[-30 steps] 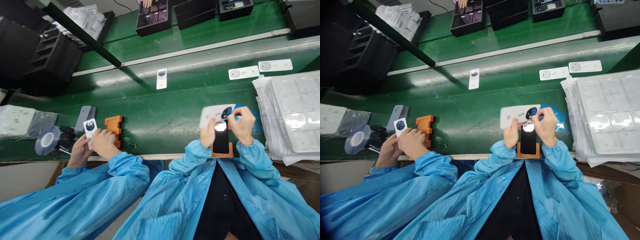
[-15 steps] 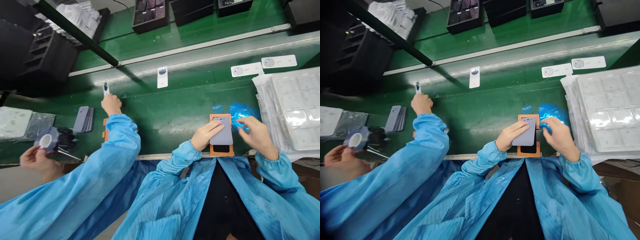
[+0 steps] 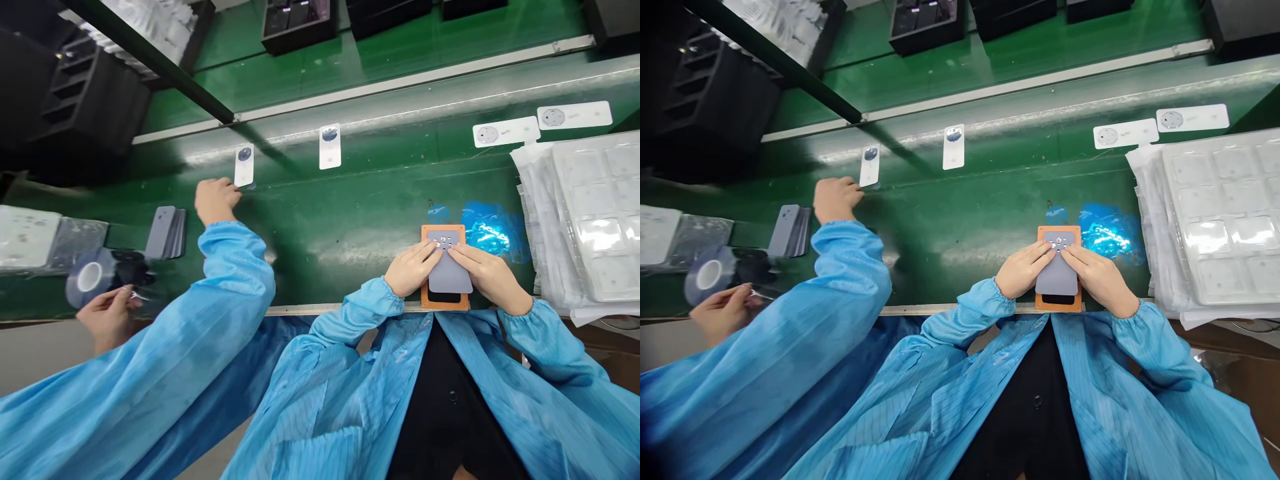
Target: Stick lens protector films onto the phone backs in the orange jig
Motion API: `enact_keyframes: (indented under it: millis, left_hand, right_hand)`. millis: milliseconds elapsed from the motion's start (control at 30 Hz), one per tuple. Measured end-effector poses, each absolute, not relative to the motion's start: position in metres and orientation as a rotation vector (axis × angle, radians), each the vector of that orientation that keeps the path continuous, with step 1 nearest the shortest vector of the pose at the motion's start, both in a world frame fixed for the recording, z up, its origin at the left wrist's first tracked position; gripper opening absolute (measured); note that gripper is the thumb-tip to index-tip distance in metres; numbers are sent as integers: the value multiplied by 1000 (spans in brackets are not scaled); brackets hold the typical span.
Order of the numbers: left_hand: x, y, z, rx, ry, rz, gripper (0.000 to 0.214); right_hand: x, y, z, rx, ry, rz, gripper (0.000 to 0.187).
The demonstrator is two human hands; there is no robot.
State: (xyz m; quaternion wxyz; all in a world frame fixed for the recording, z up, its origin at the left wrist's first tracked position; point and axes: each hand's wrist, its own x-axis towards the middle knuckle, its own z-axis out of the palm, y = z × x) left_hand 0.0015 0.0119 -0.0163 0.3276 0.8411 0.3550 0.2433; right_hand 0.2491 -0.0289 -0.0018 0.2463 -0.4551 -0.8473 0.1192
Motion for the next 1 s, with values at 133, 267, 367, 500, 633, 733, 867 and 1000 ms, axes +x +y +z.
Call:
enact_keyframes:
  millis: [133,267,367,500,633,733,867,1000]
  left_hand:
    - [2,18,-16,2211,928,664,26]
    - [6,20,-16,2466,978,499,26]
    - [9,16,-14,2733,1030,252,29]
    - [11,9,-13,2864,1043,153,35]
    - [10,4,-13,2893,1025,183,36]
    - [8,-1,-12,2915,1016,219,35]
    - [4,-9,-11,2853,1022,214,36]
    - [3,-14,-9,2833,1035,191,40]
  right_hand:
    - [252,-21,-8,-1254,-2344,308,43]
    - [250,-14,-15,-1280,-2410,238,42]
    - [245,-14,-18,-1324,-2493,175,48]
    - [240,-19,-16,-1380,-2557,112,53]
    - [239,-25,-10,-1378,-2580,68,54]
    - [240,-31,-8,-1366,-2581,67,57]
    - [241,-43,-7,-1377,-2587,79,57]
    - [239,-51,-5,-1413,-2614,119,61]
